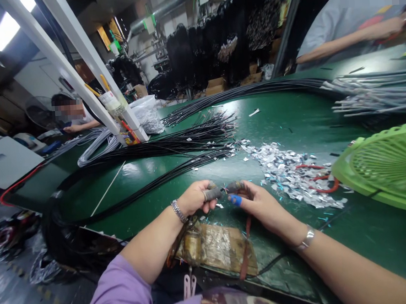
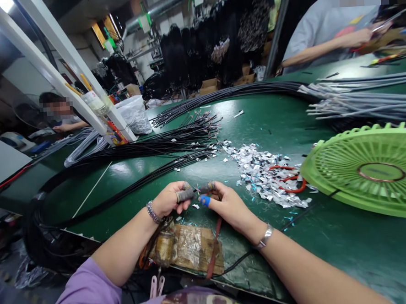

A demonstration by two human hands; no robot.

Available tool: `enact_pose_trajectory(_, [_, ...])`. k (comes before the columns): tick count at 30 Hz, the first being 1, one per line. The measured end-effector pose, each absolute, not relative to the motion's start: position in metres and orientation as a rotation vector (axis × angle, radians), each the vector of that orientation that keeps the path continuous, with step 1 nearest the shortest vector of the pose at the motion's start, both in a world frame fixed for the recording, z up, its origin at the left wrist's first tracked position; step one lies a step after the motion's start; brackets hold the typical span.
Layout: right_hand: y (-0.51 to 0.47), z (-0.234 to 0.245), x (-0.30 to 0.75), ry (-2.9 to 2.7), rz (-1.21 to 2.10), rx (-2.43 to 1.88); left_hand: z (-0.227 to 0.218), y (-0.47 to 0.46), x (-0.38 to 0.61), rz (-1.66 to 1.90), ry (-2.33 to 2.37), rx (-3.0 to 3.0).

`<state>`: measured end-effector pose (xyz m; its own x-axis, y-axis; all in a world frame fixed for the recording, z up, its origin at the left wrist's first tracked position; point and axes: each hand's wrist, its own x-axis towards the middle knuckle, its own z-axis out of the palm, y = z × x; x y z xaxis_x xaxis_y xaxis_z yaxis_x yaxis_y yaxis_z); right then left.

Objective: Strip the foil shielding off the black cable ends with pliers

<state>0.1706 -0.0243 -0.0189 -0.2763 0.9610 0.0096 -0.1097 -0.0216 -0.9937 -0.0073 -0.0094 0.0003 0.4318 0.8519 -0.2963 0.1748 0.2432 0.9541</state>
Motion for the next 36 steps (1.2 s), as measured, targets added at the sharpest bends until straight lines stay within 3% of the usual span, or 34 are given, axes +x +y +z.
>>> enact_pose_trajectory(10, [-0.0239, -0.0245, 0.1669, -1.396, 1.306, -1.130, -0.0017, -0.0112, -0.0088, 0.382, 1.030, 1.378])
enact_pose_trajectory(19, [-0.0262, -0.0194, 0.1652, -1.084, 1.630, -0.998, 0.0001, -0.0077, -0.0114, 0.585, 1.051, 1.256])
enact_pose_trajectory(29, [-0.0276, -0.0190, 0.1618, -1.014, 1.661, -0.994, -0.0024, -0.0076, -0.0100, 0.544, 1.066, 1.297])
enact_pose_trajectory(36, [-0.0247, -0.0281, 0.1649, -1.252, 1.348, -1.044, -0.0059, -0.0068, -0.0104, 0.558, 1.087, 1.382])
